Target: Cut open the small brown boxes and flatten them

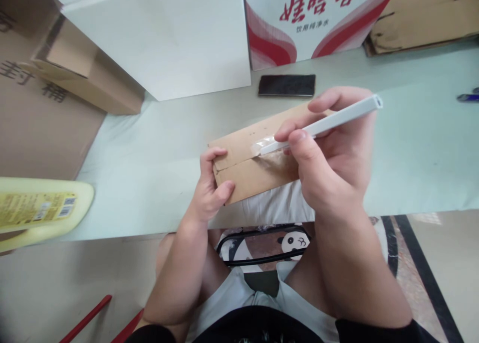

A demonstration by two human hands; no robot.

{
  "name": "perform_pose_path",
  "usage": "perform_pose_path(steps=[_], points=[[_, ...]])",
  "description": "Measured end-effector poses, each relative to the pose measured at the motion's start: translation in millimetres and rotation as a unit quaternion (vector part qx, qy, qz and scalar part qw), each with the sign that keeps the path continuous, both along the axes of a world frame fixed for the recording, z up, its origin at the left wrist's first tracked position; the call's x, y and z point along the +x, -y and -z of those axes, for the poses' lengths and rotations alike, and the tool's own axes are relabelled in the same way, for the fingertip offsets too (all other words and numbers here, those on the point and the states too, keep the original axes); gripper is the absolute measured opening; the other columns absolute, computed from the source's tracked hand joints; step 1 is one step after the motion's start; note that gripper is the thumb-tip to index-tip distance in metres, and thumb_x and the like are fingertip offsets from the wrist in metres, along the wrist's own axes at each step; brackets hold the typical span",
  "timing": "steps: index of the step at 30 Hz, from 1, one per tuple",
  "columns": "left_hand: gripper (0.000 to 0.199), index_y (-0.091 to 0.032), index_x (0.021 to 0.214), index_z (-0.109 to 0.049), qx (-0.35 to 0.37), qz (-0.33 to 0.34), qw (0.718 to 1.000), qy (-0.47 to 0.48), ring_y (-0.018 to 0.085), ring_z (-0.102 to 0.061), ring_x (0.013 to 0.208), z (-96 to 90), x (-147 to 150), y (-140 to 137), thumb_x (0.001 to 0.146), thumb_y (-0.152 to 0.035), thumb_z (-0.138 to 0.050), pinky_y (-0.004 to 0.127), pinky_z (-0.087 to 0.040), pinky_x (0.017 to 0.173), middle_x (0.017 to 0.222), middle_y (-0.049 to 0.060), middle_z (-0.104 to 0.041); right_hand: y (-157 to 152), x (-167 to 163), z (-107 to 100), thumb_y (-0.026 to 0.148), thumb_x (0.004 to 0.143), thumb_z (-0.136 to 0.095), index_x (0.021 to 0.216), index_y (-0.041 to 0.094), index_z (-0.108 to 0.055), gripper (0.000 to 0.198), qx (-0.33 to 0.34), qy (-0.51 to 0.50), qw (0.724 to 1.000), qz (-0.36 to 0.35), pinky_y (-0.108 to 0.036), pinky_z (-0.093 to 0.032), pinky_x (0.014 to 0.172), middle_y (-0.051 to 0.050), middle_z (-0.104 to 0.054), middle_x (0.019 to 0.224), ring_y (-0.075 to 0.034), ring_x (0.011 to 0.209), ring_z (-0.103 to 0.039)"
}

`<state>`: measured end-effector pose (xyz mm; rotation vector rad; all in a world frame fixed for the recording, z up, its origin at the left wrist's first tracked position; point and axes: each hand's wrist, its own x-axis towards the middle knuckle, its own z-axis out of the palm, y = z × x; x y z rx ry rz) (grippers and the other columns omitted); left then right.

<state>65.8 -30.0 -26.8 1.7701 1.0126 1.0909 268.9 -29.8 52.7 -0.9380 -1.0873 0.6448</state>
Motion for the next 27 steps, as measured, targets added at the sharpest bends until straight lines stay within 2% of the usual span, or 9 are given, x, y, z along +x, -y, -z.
perform_pose_path(steps=[5, 10, 13, 17, 21, 23, 27], points=[[0.060, -0.036, 0.137, -0.042, 0.004, -0.001, 1.000, 0.009, 0.032, -0.046, 0.128, 1.3, 0.8, 0.0, 0.090, -0.068, -0.061, 0.056, -0.041, 0.114, 0.130, 0.008, -0.043, -2.1, -4.1, -1.7, 0.042, 0.081, -0.075, 0.088, 0.027, -0.045, 0.035, 0.009, 0.027, 0.999, 0.047, -0.024, -0.037, 0.048, 0.004, -0.046, 0.108, -0.006, 0.071, -0.059], [0.060, -0.037, 0.137, -0.041, -0.001, 0.002, 1.000, 0.004, 0.033, -0.044, 0.130, 0.9, 0.0, 0.0, 0.090, -0.069, -0.061, 0.058, -0.039, 0.116, 0.131, 0.008, -0.042, -10.5, 4.8, 9.7, 0.044, 0.082, -0.071, 0.093, 0.028, -0.054, 0.026, 0.078, 0.045, 0.993, 0.076, -0.027, -0.040, 0.056, 0.004, -0.044, 0.116, -0.003, 0.068, -0.053], [0.061, -0.036, 0.137, -0.041, 0.002, -0.001, 1.000, -0.004, 0.032, -0.046, 0.129, 0.3, -0.4, -0.1, 0.090, -0.068, -0.061, 0.056, -0.040, 0.116, 0.131, 0.008, -0.043, -14.9, 11.8, 19.4, 0.046, 0.081, -0.068, 0.102, 0.038, -0.065, 0.022, 0.104, 0.052, 0.991, 0.068, -0.029, -0.042, 0.061, 0.005, -0.041, 0.119, -0.003, 0.069, -0.051], [0.061, -0.035, 0.137, -0.041, 0.000, -0.001, 1.000, -0.004, 0.032, -0.046, 0.129, -0.5, -0.1, -0.4, 0.090, -0.068, -0.061, 0.055, -0.041, 0.116, 0.133, 0.009, -0.043, -14.8, 11.3, 24.1, 0.056, 0.085, -0.062, 0.116, 0.052, -0.066, 0.031, 0.113, 0.058, 0.987, 0.102, -0.033, -0.049, 0.068, 0.006, -0.038, 0.127, -0.004, 0.072, -0.050], [0.061, -0.036, 0.137, -0.041, -0.002, 0.001, 1.000, 0.001, 0.032, -0.046, 0.129, -0.6, -0.3, -0.7, 0.090, -0.068, -0.062, 0.056, -0.039, 0.117, 0.132, 0.008, -0.043, -14.5, 12.5, 22.1, 0.060, 0.084, -0.067, 0.114, 0.058, -0.068, 0.030, 0.127, 0.065, 0.988, 0.066, -0.028, -0.047, 0.060, 0.006, -0.041, 0.125, -0.005, 0.071, -0.049], [0.060, -0.036, 0.137, -0.041, -0.001, 0.002, 1.000, -0.003, 0.031, -0.047, 0.128, -0.3, -0.8, -0.7, 0.090, -0.068, -0.061, 0.056, -0.041, 0.116, 0.132, 0.008, -0.043, -16.6, 16.0, 22.6, 0.053, 0.083, -0.073, 0.115, 0.059, -0.070, 0.033, 0.134, 0.047, 0.989, 0.035, -0.026, -0.045, 0.057, 0.006, -0.041, 0.123, -0.003, 0.070, -0.049], [0.061, -0.036, 0.138, -0.040, 0.014, -0.003, 1.000, -0.016, 0.030, -0.048, 0.127, 0.8, -1.3, -0.7, 0.091, -0.070, -0.059, 0.054, -0.043, 0.114, 0.131, 0.007, -0.043, -22.4, 22.0, 27.0, 0.040, 0.080, -0.082, 0.114, 0.054, -0.073, 0.037, 0.174, 0.017, 0.985, -0.002, -0.026, -0.050, 0.059, 0.006, -0.043, 0.121, -0.001, 0.069, -0.055]])
